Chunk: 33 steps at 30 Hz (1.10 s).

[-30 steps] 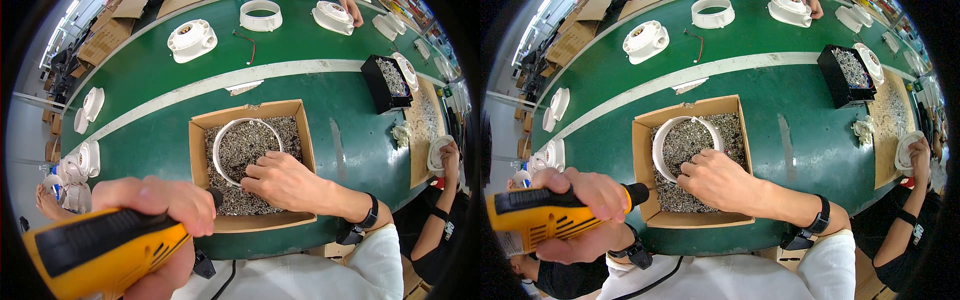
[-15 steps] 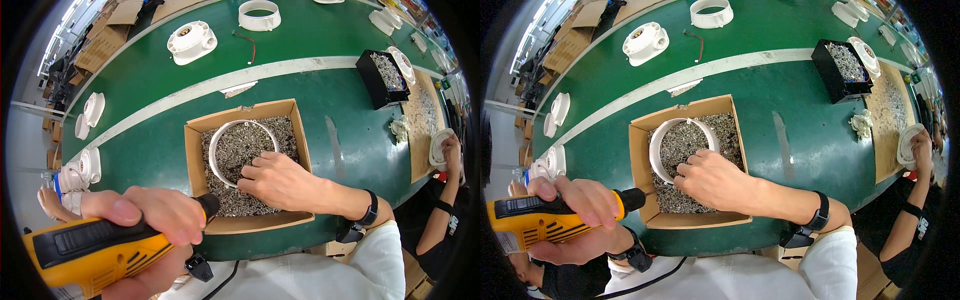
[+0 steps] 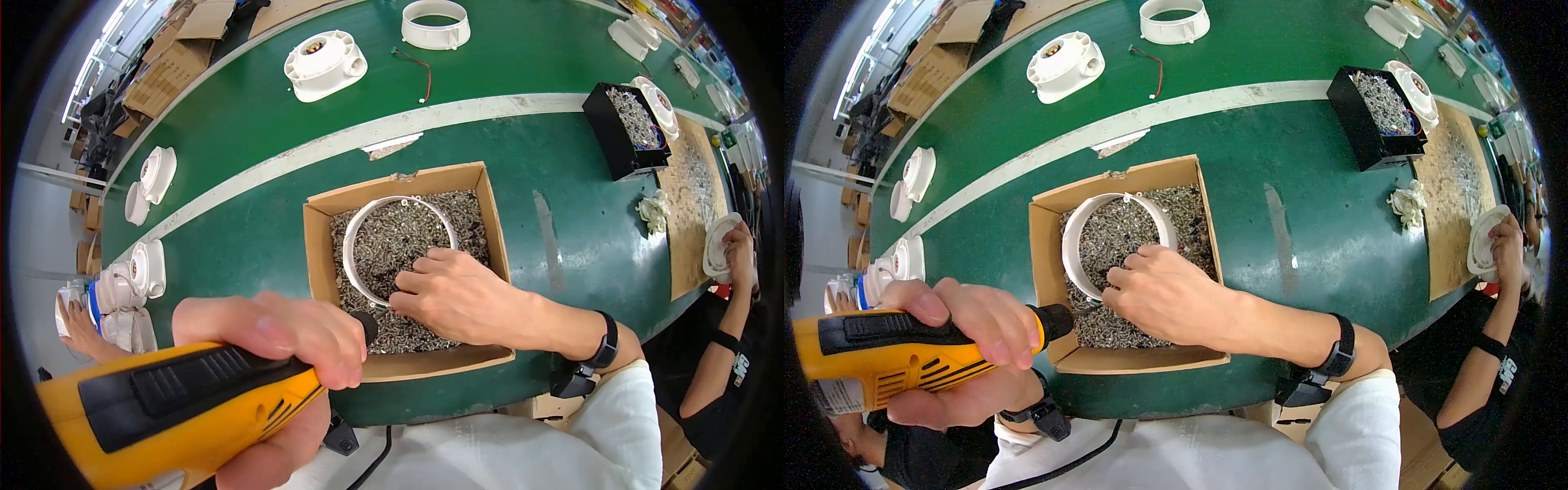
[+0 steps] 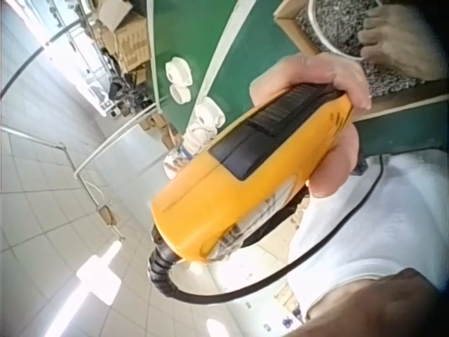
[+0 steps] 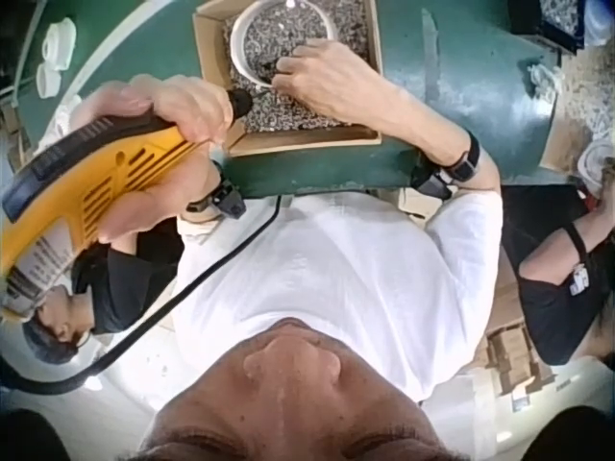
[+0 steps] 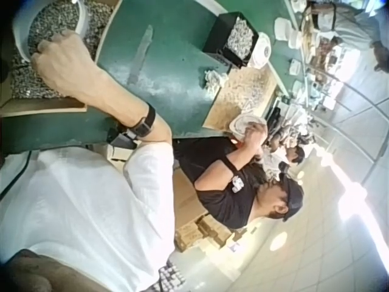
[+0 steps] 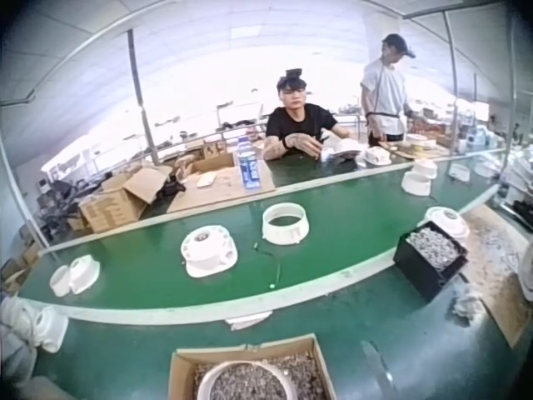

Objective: Assembling plastic housings for smoke detectors or alarms at a manufacturing line.

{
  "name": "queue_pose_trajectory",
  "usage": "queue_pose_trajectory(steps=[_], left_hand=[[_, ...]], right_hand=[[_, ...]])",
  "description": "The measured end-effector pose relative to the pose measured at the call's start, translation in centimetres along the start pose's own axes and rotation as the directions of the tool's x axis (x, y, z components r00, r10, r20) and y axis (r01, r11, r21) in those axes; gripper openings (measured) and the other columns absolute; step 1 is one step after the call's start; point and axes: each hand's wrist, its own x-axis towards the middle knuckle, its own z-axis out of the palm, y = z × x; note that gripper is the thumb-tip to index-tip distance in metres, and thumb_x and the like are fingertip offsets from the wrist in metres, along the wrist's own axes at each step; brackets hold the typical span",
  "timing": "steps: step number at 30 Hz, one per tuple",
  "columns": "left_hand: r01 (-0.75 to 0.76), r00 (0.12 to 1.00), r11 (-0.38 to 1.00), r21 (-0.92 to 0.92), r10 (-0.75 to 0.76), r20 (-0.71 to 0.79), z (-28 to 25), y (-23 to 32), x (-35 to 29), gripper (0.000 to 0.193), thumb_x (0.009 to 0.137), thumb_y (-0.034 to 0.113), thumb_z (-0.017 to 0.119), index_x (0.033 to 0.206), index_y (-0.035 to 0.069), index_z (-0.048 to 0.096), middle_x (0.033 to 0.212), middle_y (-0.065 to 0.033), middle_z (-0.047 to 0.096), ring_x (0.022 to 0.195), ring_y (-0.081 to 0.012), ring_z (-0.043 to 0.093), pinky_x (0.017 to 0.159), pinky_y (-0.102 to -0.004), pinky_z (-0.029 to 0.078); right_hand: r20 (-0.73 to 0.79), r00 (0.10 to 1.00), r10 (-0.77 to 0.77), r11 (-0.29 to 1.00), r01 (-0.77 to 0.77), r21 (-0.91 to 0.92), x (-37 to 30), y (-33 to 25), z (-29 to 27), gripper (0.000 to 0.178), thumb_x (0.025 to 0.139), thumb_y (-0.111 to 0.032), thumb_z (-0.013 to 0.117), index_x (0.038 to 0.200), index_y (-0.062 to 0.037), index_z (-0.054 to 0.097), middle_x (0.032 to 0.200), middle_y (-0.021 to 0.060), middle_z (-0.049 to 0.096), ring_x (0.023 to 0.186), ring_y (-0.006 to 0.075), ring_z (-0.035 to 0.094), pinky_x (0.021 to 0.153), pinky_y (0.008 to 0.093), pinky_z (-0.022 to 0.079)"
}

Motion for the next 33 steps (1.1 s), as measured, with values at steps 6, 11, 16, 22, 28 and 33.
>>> queue_pose_trajectory(steps=[6,11,16,22,28,33], left_hand=[[-0.012,0.999,1.0,-0.014,0.012,-0.039,0.8,-0.2,-0.5,0.07,0.073,0.066,0.059,0.098,0.005,0.035,0.066,-0.0076,0.052,0.045,-0.0183,0.052,0.044,-0.0308,0.045],[0.013,1.0,0.991,0.131,-0.012,-0.008,-0.3,1.1,-0.3,0.072,0.074,0.065,0.059,0.103,0.004,0.035,0.065,-0.0086,0.052,0.044,-0.0178,0.05,0.042,-0.0299,0.043],[-0.117,0.987,0.993,0.031,0.119,-0.111,-0.7,2.9,-0.2,0.067,0.078,0.06,0.059,0.105,0.003,0.034,0.065,-0.0096,0.052,0.043,-0.0179,0.049,0.041,-0.0293,0.042],[-0.259,0.954,0.965,0.047,0.263,-0.144,-1.4,4.9,-0.8,0.062,0.082,0.055,0.058,0.104,0.003,0.034,0.064,-0.0101,0.052,0.042,-0.018,0.049,0.039,-0.0282,0.042],[-0.356,0.922,0.934,0.013,0.353,-0.157,-3.0,6.1,-1.5,0.059,0.082,0.053,0.058,0.1,0.003,0.033,0.063,-0.0117,0.054,0.043,-0.0191,0.052,0.04,-0.0292,0.045],[-0.341,0.927,0.935,-0.099,0.318,-0.198,-3.6,6.6,-2.0,0.064,0.08,0.057,0.06,0.098,0.002,0.032,0.063,-0.0129,0.054,0.045,-0.0233,0.053,0.044,-0.0351,0.046]], right_hand=[[0.057,0.998,0.001,1.0,-0.002,0.008,0.0,0.3,-0.1,0.006,0.075,-0.014,0.057,0.079,-0.0088,0.056,0.074,0.0033,0.049,0.072,0.0189,0.052,0.067,0.0326,0.042],[0.049,0.999,-0.016,1.0,0.016,-0.006,0.2,0.2,-0.6,0.008,0.076,-0.016,0.059,0.08,-0.0094,0.056,0.073,0.0029,0.048,0.071,0.0179,0.052,0.066,0.0324,0.042],[0.043,0.998,-0.034,0.998,0.036,-0.057,0.3,0.4,-0.1,0.011,0.077,-0.018,0.061,0.081,-0.009,0.056,0.072,0.003,0.049,0.07,0.018,0.054,0.065,0.0323,0.042],[-0.047,0.999,-0.008,0.993,0.003,-0.118,1.2,-1.2,0.3,0.022,0.082,-0.028,0.062,0.083,-0.0069,0.054,0.071,0.0045,0.052,0.064,0.0206,0.056,0.059,0.0324,0.044],[-0.079,0.997,-0.02,0.986,0.007,-0.169,3.1,-3.4,-2.5,0.017,0.081,-0.02,0.062,0.079,-0.0068,0.051,0.065,0.0044,0.051,0.059,0.021,0.056,0.057,0.0323,0.045],[-0.381,0.905,-0.188,0.968,0.105,-0.226,6.5,-2.5,-5.7,0.011,0.078,-0.013,0.06,0.077,-0.0058,0.052,0.059,0.0058,0.053,0.049,0.0224,0.056,0.043,0.0347,0.042]])
